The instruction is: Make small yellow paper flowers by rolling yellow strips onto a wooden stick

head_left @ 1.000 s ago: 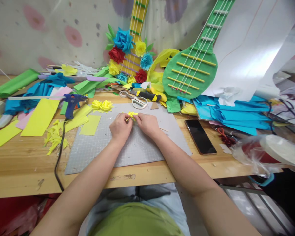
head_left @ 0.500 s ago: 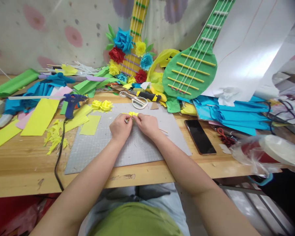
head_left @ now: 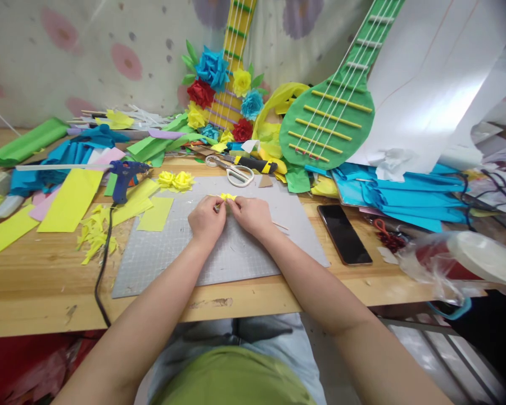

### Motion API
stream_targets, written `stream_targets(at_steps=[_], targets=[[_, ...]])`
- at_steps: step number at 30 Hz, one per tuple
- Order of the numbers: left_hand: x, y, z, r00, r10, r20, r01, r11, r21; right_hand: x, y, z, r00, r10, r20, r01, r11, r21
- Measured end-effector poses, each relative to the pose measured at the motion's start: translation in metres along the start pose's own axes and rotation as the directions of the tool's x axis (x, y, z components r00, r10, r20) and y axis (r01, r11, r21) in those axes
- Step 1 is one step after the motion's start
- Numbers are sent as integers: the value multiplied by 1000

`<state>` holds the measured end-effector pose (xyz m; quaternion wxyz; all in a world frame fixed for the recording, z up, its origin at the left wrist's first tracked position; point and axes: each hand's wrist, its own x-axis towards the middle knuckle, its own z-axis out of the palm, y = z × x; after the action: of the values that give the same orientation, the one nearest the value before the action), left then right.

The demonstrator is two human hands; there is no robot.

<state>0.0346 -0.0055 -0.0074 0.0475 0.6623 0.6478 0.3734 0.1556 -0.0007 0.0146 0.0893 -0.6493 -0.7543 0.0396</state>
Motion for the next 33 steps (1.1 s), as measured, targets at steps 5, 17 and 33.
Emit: stream_targets(at_steps=[5, 17, 33], targets=[[1, -1, 2, 999, 47, 22, -47, 999, 7, -2, -3, -3, 997, 72, 11, -72, 997, 0], [1, 2, 2, 1000, 10, -7, -10, 1000, -27, 0, -2, -2, 996, 88, 12, -88, 996, -8], [3, 1, -8, 999, 38, 14, -37, 996, -87, -1, 1, -8, 998, 61, 1, -61, 997, -44]])
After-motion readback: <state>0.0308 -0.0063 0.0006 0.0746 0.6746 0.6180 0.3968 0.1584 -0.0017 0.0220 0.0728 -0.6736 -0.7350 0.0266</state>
